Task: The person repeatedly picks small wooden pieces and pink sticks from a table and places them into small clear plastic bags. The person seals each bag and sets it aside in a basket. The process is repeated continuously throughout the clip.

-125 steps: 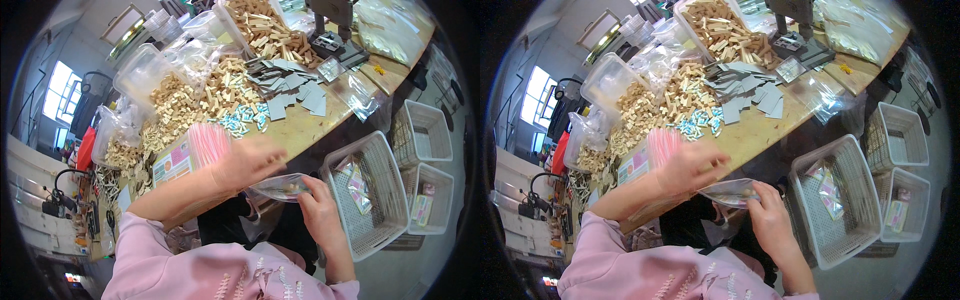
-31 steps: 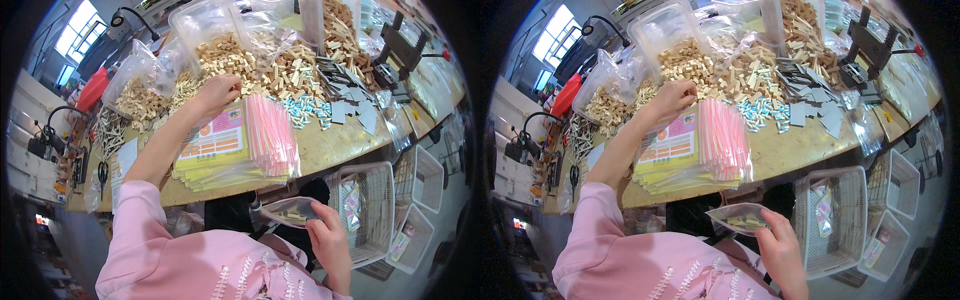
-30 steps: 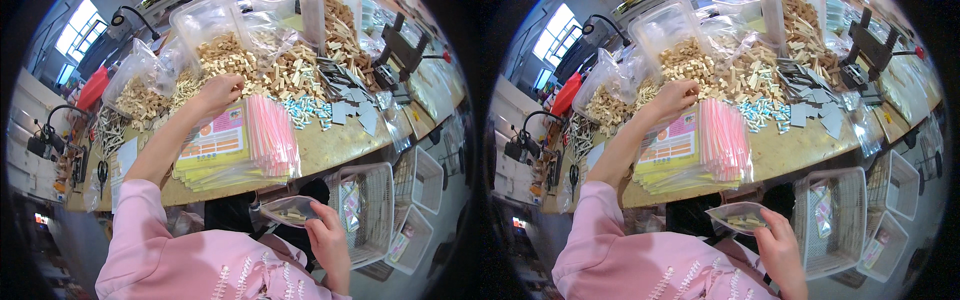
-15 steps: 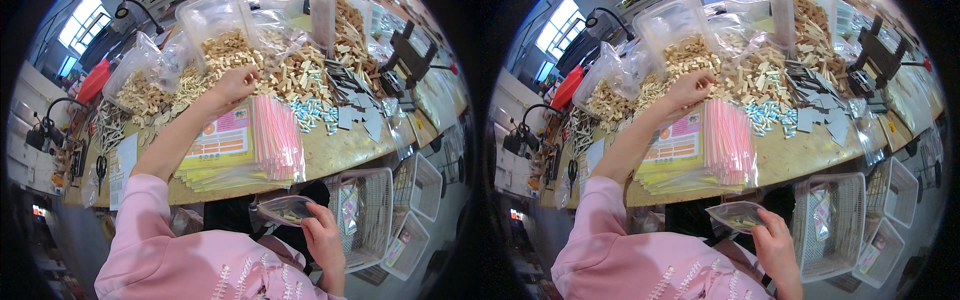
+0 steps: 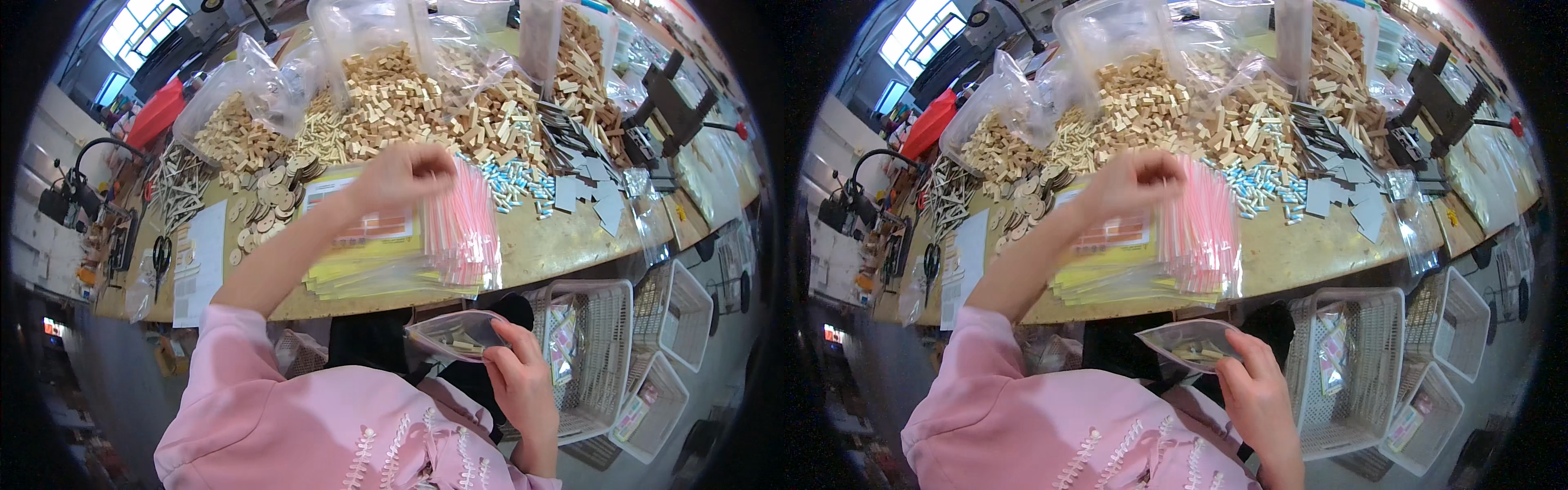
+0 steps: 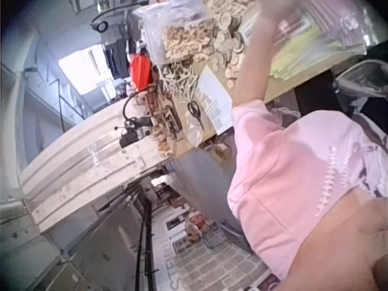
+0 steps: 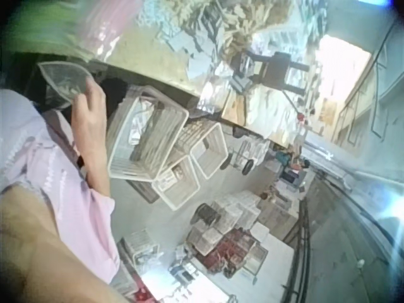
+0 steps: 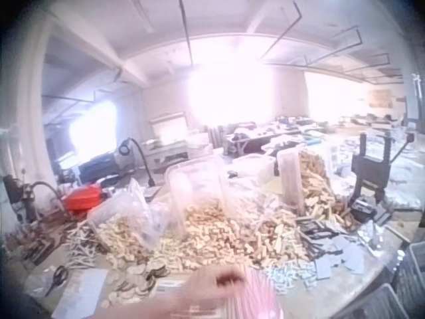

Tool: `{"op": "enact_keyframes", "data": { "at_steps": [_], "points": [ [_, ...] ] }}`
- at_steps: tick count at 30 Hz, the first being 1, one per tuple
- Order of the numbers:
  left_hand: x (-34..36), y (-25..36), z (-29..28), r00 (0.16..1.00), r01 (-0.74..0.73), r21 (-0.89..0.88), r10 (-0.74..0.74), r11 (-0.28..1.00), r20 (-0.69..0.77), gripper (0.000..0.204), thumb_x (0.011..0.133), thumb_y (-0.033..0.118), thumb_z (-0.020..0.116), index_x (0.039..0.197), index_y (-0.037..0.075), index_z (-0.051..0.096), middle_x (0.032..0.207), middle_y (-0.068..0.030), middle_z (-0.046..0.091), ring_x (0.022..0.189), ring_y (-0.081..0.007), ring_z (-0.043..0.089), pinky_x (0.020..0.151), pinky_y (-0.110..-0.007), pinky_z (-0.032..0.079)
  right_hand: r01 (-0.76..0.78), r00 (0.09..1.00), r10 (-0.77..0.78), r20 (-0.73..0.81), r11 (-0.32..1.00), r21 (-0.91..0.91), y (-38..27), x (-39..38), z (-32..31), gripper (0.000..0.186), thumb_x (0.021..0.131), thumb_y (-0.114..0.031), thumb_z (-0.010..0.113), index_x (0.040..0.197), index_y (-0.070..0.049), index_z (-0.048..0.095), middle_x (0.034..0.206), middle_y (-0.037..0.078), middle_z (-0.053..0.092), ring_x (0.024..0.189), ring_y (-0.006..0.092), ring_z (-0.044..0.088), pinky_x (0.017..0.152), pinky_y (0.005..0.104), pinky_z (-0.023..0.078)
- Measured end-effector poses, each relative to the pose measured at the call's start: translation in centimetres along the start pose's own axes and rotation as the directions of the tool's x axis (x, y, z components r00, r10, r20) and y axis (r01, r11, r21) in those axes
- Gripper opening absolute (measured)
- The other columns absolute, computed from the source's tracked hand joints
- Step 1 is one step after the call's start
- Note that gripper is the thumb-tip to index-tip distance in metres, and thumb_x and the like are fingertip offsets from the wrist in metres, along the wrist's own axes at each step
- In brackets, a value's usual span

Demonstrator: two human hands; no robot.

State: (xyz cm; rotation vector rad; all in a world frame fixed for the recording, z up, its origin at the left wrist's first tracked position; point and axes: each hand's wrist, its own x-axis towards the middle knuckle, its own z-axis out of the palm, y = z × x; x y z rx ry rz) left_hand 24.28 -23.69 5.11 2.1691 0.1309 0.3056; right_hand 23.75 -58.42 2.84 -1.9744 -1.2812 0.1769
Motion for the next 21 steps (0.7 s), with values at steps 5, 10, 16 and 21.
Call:
{"op": "enact_keyframes", "data": {
  "at_steps": [5, 10, 16, 21],
  "points": [
    [-9.5, 7.0, 2.3, 0.969, -0.127, -0.102, 0.146, 0.987, 0.198, 0.014, 0.088, 0.01, 0.077, 0.099, 0.004, 0.073, 0.088, -0.0047, 0.071, 0.075, -0.0126, 0.065, 0.066, -0.027, 0.052, 0.07, 0.996, -0.071, 0.055, 0.997, 0.01, -1.5, 2.0, 1.0, 0.015, 0.079, 0.006, 0.074, 0.09, 0.002, 0.065, 0.127, 0.019, 0.063, 0.116, 0.0388, 0.063, 0.094, 0.0439, 0.053],
    [-10.8, 5.4, 0.1, 0.968, -0.252, 0.148, 0.248, 0.956, 0.046, 0.016, 0.088, 0.013, 0.077, 0.101, 0.004, 0.073, 0.087, -0.0082, 0.071, 0.076, -0.0191, 0.068, 0.068, -0.031, 0.053, 0.13, 0.986, -0.132, 0.103, 0.991, 0.021, -3.2, 3.9, 2.2, 0.013, 0.081, 0.004, 0.074, 0.09, 0.002, 0.066, 0.128, 0.019, 0.063, 0.117, 0.0389, 0.062, 0.094, 0.0439, 0.054],
    [-4.9, -8.9, -12.6, 0.944, 0.178, 0.478, -0.011, 0.86, -0.33, 0.018, 0.089, 0.014, 0.07, 0.101, 0.004, 0.077, 0.089, -0.0137, 0.075, 0.077, -0.0239, 0.071, 0.073, -0.035, 0.055, 0.146, 0.98, -0.142, 0.14, 0.989, -0.022, -3.5, 3.6, 3.1, 0.014, 0.08, 0.005, 0.074, 0.092, 0.001, 0.067, 0.128, 0.019, 0.063, 0.118, 0.0387, 0.062, 0.094, 0.0432, 0.054],
    [-0.8, -14.2, -14.9, 0.904, 0.41, 0.546, -0.245, 0.731, -0.35, 0.03, 0.082, 0.031, 0.076, 0.095, 0.005, 0.079, 0.085, -0.0176, 0.075, 0.078, -0.0306, 0.073, 0.076, -0.039, 0.056, 0.118, 0.985, -0.115, 0.128, 0.993, -0.019, -4.2, 3.6, 3.7, 0.014, 0.08, 0.005, 0.074, 0.091, 0.001, 0.067, 0.126, 0.02, 0.064, 0.116, 0.0388, 0.063, 0.094, 0.0432, 0.054]
  ]
}}
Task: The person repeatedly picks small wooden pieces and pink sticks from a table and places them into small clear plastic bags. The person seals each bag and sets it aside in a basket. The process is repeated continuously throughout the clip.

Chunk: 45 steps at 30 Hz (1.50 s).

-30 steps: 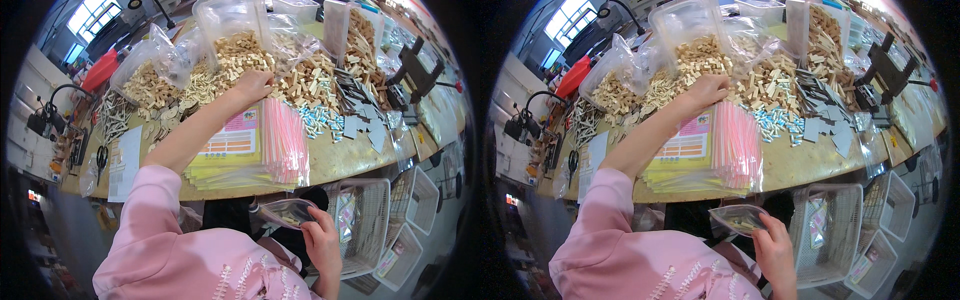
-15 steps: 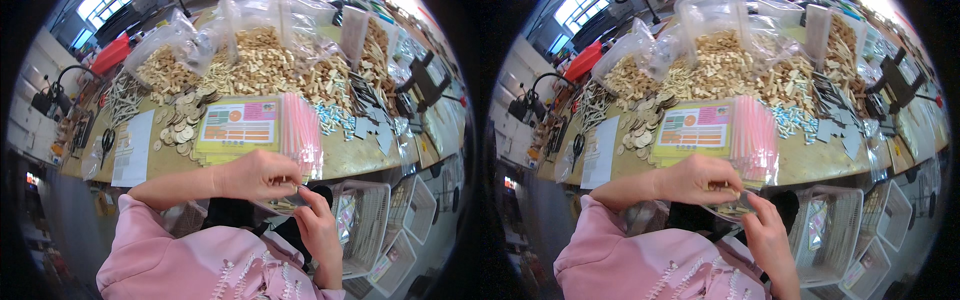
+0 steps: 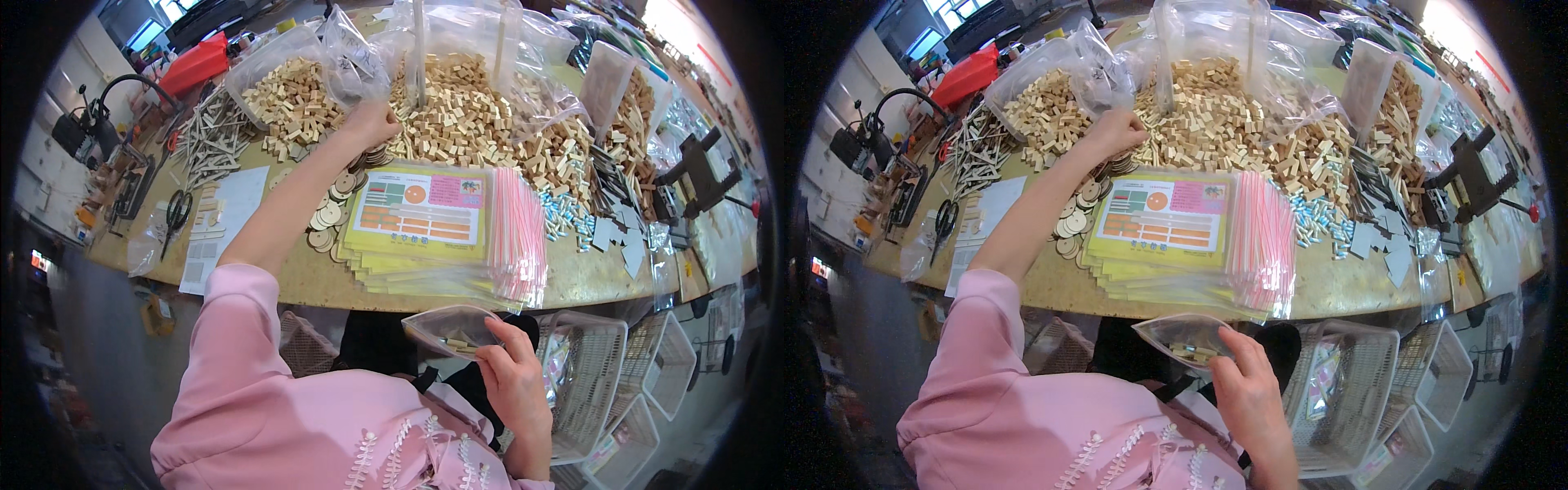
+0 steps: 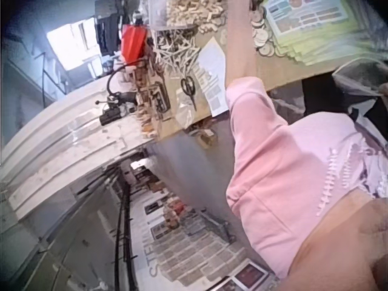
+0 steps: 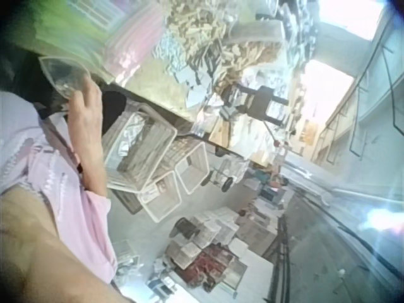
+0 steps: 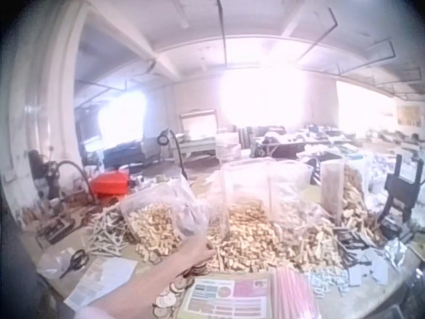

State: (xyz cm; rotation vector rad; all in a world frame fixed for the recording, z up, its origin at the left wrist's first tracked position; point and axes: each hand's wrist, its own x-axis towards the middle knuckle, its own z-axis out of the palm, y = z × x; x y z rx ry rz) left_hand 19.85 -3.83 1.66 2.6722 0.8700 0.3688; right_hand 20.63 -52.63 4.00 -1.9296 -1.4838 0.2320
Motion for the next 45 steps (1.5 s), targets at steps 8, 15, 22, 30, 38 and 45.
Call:
{"op": "enact_keyframes", "data": {
  "at_steps": [8, 15, 22, 30, 38, 45],
  "points": [
    [2.7, -0.5, 2.4, 0.997, -0.006, 0.153, -0.006, 0.988, 0.081, 0.031, 0.073, 0.036, 0.078, 0.081, 0.005, 0.08, 0.083, -0.0204, 0.074, 0.082, -0.0363, 0.073, 0.08, -0.045, 0.057, -0.026, 1.0, 0.027, -0.013, 1.0, 0.005, 0.0, -0.3, 0.0, 0.015, 0.079, 0.007, 0.075, 0.09, 0.002, 0.067, 0.125, 0.02, 0.064, 0.116, 0.0384, 0.063, 0.093, 0.0425, 0.054],
    [3.2, -2.1, 2.6, 0.994, -0.016, 0.038, 0.012, 0.999, 0.108, 0.026, 0.073, 0.032, 0.079, 0.086, 0.01, 0.081, 0.087, -0.0168, 0.075, 0.084, -0.033, 0.073, 0.083, -0.041, 0.057, -0.021, 1.0, 0.021, -0.013, 1.0, -0.003, -0.2, -0.7, -0.4, 0.016, 0.078, 0.007, 0.075, 0.091, 0.001, 0.067, 0.125, 0.019, 0.064, 0.115, 0.0388, 0.063, 0.092, 0.0426, 0.054],
    [3.1, -1.3, 2.8, 0.996, -0.019, 0.11, 0.01, 0.994, 0.085, 0.025, 0.073, 0.031, 0.079, 0.089, 0.012, 0.082, 0.087, -0.0143, 0.076, 0.085, -0.0308, 0.074, 0.083, -0.04, 0.057, -0.036, 0.999, 0.036, -0.022, 0.999, -0.002, 0.0, -1.6, -0.4, 0.016, 0.078, 0.006, 0.075, 0.091, 0.0, 0.066, 0.125, 0.019, 0.064, 0.116, 0.039, 0.062, 0.093, 0.0432, 0.054],
    [0.2, 0.5, -0.2, 0.971, 0.221, -0.596, -0.113, 0.772, 0.213, 0.021, 0.09, 0.024, 0.076, 0.094, 0.004, 0.075, 0.076, -0.0021, 0.068, 0.062, -0.0076, 0.06, 0.053, -0.024, 0.046, -0.02, 0.999, 0.019, -0.047, 1.0, -0.018, -0.1, -2.0, -1.0, 0.015, 0.078, 0.005, 0.073, 0.09, 0.001, 0.065, 0.125, 0.02, 0.064, 0.117, 0.0389, 0.062, 0.095, 0.0437, 0.053],
    [-13.3, 8.4, -4.1, 0.9, 0.367, -0.89, 0.139, 0.271, 0.414, 0.014, 0.097, 0.017, 0.072, 0.103, 0.005, 0.073, 0.083, 0.0037, 0.067, 0.064, -0.0002, 0.054, 0.053, -0.016, 0.039, 0.076, 0.997, -0.076, -0.009, 0.997, 0.004, -0.7, -0.1, -0.1, 0.013, 0.081, 0.004, 0.073, 0.091, 0.001, 0.065, 0.128, 0.018, 0.063, 0.118, 0.0383, 0.062, 0.095, 0.0434, 0.053],
    [-26.6, 15.4, -4.2, 0.875, 0.005, -0.841, 0.404, 0.541, 0.266, 0.009, 0.089, 0.004, 0.076, 0.098, 0.004, 0.076, 0.086, 0.001, 0.07, 0.077, -0.0051, 0.06, 0.064, -0.023, 0.045, 0.165, 0.984, -0.167, 0.056, 0.985, 0.047, -2.4, 1.6, 1.2, 0.014, 0.081, 0.003, 0.073, 0.091, 0.002, 0.064, 0.131, 0.019, 0.062, 0.117, 0.0389, 0.062, 0.095, 0.044, 0.054]
  ]
}}
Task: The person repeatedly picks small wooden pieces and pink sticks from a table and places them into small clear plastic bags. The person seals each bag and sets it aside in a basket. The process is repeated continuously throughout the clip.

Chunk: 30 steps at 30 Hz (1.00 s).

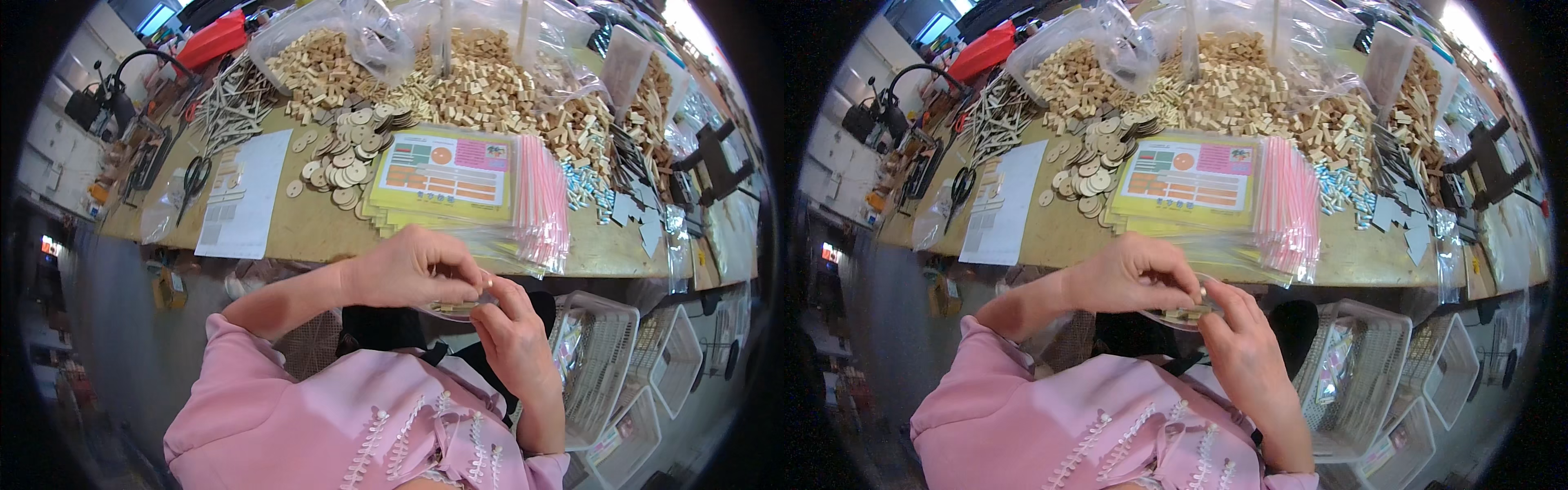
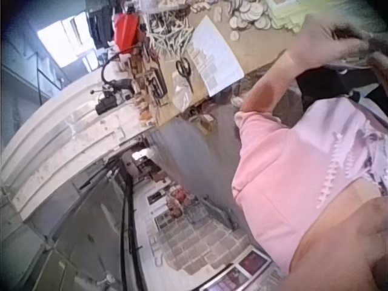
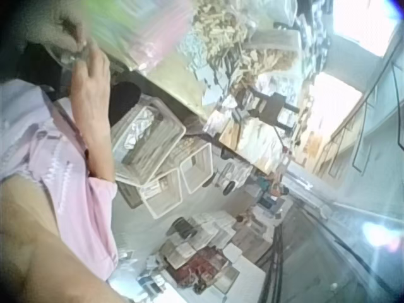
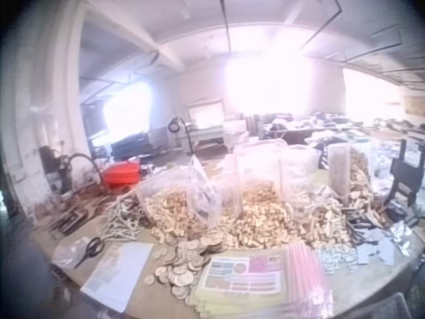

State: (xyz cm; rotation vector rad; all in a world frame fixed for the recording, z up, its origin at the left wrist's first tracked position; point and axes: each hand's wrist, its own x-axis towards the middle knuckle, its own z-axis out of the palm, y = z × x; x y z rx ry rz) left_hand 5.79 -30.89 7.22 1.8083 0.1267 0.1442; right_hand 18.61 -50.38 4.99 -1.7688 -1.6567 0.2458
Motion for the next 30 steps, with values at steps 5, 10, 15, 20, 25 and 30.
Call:
{"op": "enact_keyframes", "data": {
  "at_steps": [5, 10, 15, 20, 25, 30],
  "points": [
    [-1.6, -1.6, 1.0, 0.942, -0.279, 0.43, 0.332, 0.859, -0.051, 0.011, 0.084, 0.01, 0.08, 0.094, 0.008, 0.077, 0.083, -0.0065, 0.07, 0.07, -0.0215, 0.064, 0.062, -0.032, 0.052, 0.024, 1.0, -0.024, 0.018, 1.0, -0.003, -0.3, 0.1, 1.0, 0.014, 0.081, 0.004, 0.073, 0.092, 0.003, 0.064, 0.132, 0.019, 0.062, 0.117, 0.039, 0.062, 0.095, 0.0435, 0.054],
    [-2.6, -2.1, 0.2, 0.94, -0.252, 0.564, 0.338, 0.786, -0.051, 0.013, 0.087, 0.02, 0.077, 0.093, 0.009, 0.074, 0.084, -0.0073, 0.07, 0.078, -0.026, 0.068, 0.069, -0.037, 0.055, 0.001, 0.998, 0.0, 0.07, 1.0, -0.018, -0.5, -0.2, 1.5, 0.012, 0.081, 0.005, 0.072, 0.091, 0.003, 0.065, 0.132, 0.018, 0.062, 0.118, 0.0388, 0.062, 0.095, 0.0431, 0.054],
    [-2.9, -4.1, -7.1, 0.837, 0.194, 0.739, 0.285, 0.645, -0.468, 0.023, 0.087, 0.015, 0.076, 0.107, 0.004, 0.072, 0.098, -0.012, 0.07, 0.087, -0.0267, 0.069, 0.077, -0.038, 0.056, -0.026, 0.997, 0.029, 0.068, 0.999, -0.046, -0.8, -0.4, 2.0, 0.012, 0.081, 0.004, 0.073, 0.091, 0.002, 0.066, 0.133, 0.018, 0.062, 0.119, 0.0385, 0.061, 0.096, 0.0431, 0.053],
    [-3.4, -9.1, -13.4, 0.778, 0.461, 0.76, 0.204, 0.458, -0.594, 0.03, 0.091, 0.02, 0.072, 0.117, 0.006, 0.068, 0.112, -0.0143, 0.066, 0.097, -0.0327, 0.068, 0.084, -0.041, 0.054, -0.034, 0.996, 0.037, 0.084, 0.999, -0.038, -1.0, -0.2, 2.5, 0.012, 0.081, 0.004, 0.073, 0.091, 0.002, 0.067, 0.132, 0.018, 0.062, 0.119, 0.0382, 0.061, 0.096, 0.043, 0.053],
    [-3.5, -10.1, -13.8, 0.701, 0.41, 0.772, 0.374, 0.486, -0.607, 0.016, 0.092, 0.017, 0.071, 0.105, 0.007, 0.073, 0.098, -0.01, 0.071, 0.086, -0.0306, 0.07, 0.075, -0.039, 0.056, -0.023, 0.996, 0.026, 0.086, 0.999, -0.033, -1.1, 0.2, 2.8, 0.013, 0.08, 0.004, 0.074, 0.09, 0.002, 0.067, 0.132, 0.018, 0.062, 0.119, 0.0386, 0.062, 0.096, 0.0429, 0.054],
    [-3.5, -6.5, -10.4, 0.651, 0.171, 0.72, 0.472, 0.672, -0.595, 0.006, 0.088, 0.006, 0.075, 0.095, 0.005, 0.075, 0.088, -0.0081, 0.073, 0.076, -0.0251, 0.07, 0.068, -0.034, 0.056, -0.014, 0.996, 0.018, 0.089, 0.999, -0.044, -0.9, 0.5, 2.9, 0.013, 0.08, 0.003, 0.074, 0.091, 0.001, 0.067, 0.132, 0.018, 0.062, 0.119, 0.039, 0.062, 0.096, 0.043, 0.054]
  ]
}}
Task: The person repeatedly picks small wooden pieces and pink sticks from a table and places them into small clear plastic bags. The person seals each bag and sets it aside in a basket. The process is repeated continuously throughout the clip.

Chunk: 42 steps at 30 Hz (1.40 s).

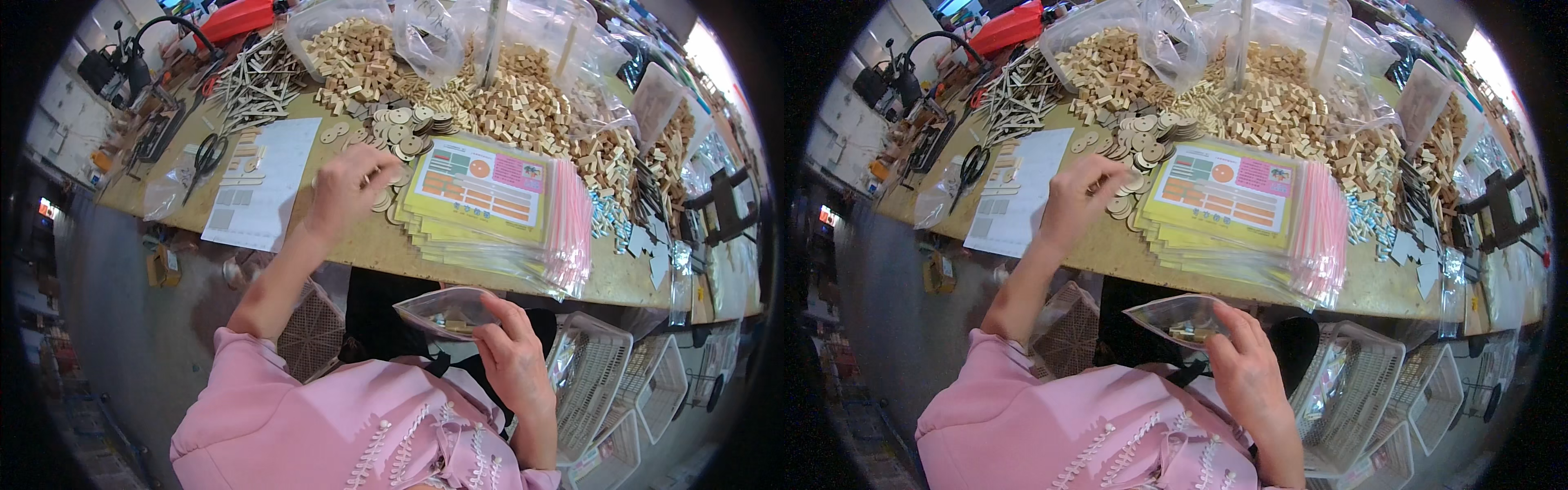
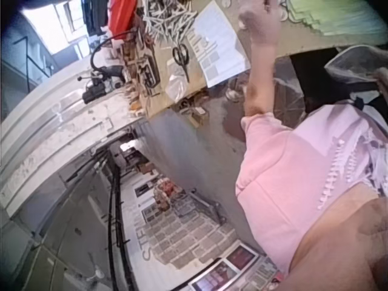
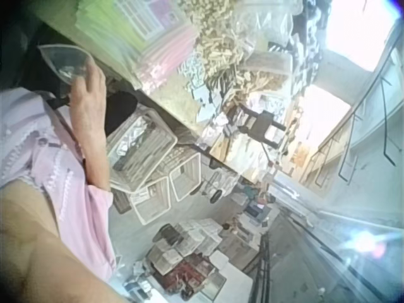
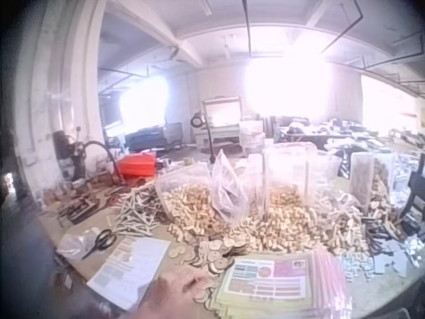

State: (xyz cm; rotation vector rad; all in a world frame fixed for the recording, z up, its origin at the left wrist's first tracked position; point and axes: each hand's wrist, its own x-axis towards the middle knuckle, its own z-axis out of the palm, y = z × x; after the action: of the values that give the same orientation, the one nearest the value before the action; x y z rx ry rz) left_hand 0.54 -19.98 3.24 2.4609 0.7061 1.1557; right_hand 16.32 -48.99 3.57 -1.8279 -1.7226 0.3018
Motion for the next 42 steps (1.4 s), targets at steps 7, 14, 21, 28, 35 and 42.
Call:
{"op": "enact_keyframes", "data": {
  "at_steps": [7, 14, 21, 28, 35, 42],
  "points": [
    [-3.7, 9.0, 0.1, 0.93, -0.15, -0.405, 0.268, 0.902, 0.252, 0.015, 0.089, 0.014, 0.076, 0.101, 0.007, 0.074, 0.092, -0.0097, 0.071, 0.08, -0.0253, 0.07, 0.07, -0.035, 0.057, 0.033, 0.999, -0.033, 0.026, 0.999, 0.003, -0.8, 1.6, -0.3, 0.012, 0.081, 0.002, 0.074, 0.091, 0.001, 0.067, 0.132, 0.018, 0.062, 0.119, 0.0394, 0.062, 0.095, 0.0435, 0.054],
    [4.0, -3.9, 1.0, 0.981, 0.047, -0.052, -0.036, 0.998, 0.19, 0.024, 0.097, 0.013, 0.065, 0.118, 0.004, 0.07, 0.11, -0.0136, 0.072, 0.096, -0.0255, 0.07, 0.082, -0.034, 0.055, -0.016, 1.0, 0.016, 0.017, 1.0, 0.004, 0.0, 0.3, -0.5, 0.012, 0.081, 0.003, 0.074, 0.091, 0.002, 0.067, 0.133, 0.018, 0.062, 0.119, 0.0388, 0.062, 0.095, 0.0432, 0.054],
    [7.7, -12.2, 3.6, 0.895, -0.051, 0.04, 0.027, 0.998, 0.446, 0.044, 0.101, 0.026, 0.06, 0.142, 0.009, 0.057, 0.143, -0.0164, 0.057, 0.132, -0.0316, 0.055, 0.111, -0.041, 0.043, -0.06, 0.998, 0.06, 0.01, 0.998, 0.02, 0.3, -0.6, -0.1, 0.014, 0.079, 0.004, 0.074, 0.091, 0.001, 0.068, 0.131, 0.018, 0.063, 0.118, 0.0381, 0.062, 0.095, 0.0428, 0.054],
    [3.7, -9.4, 1.8, 0.889, -0.003, 0.113, -0.05, 0.994, 0.456, 0.042, 0.101, 0.03, 0.06, 0.136, 0.007, 0.062, 0.128, -0.0201, 0.066, 0.122, -0.0369, 0.06, 0.106, -0.043, 0.047, -0.082, 0.996, 0.082, -0.015, 0.996, 0.039, 1.1, -0.9, 0.1, 0.016, 0.078, 0.004, 0.075, 0.091, 0.0, 0.068, 0.131, 0.018, 0.063, 0.116, 0.0379, 0.063, 0.094, 0.0428, 0.054],
    [6.2, -11.7, 0.4, 0.967, 0.14, 0.07, -0.151, 0.988, 0.203, 0.03, 0.096, 0.024, 0.067, 0.116, 0.002, 0.072, 0.105, -0.0145, 0.075, 0.095, -0.0247, 0.073, 0.083, -0.035, 0.056, -0.058, 0.998, 0.058, 0.003, 0.997, 0.055, 1.2, -0.1, 0.1, 0.016, 0.077, 0.005, 0.075, 0.091, 0.0, 0.067, 0.13, 0.018, 0.064, 0.116, 0.0377, 0.063, 0.094, 0.043, 0.054],
    [10.4, -16.5, 4.7, 0.859, 0.345, 0.461, -0.473, 0.818, 0.195, 0.042, 0.082, 0.042, 0.08, 0.104, 0.006, 0.073, 0.096, -0.0119, 0.075, 0.089, -0.026, 0.072, 0.08, -0.038, 0.055, -0.106, 0.994, 0.106, -0.016, 0.994, 0.036, 1.2, -0.7, 0.2, 0.016, 0.077, 0.006, 0.075, 0.091, 0.0, 0.067, 0.129, 0.018, 0.064, 0.116, 0.0375, 0.063, 0.094, 0.0426, 0.054]
  ]
}}
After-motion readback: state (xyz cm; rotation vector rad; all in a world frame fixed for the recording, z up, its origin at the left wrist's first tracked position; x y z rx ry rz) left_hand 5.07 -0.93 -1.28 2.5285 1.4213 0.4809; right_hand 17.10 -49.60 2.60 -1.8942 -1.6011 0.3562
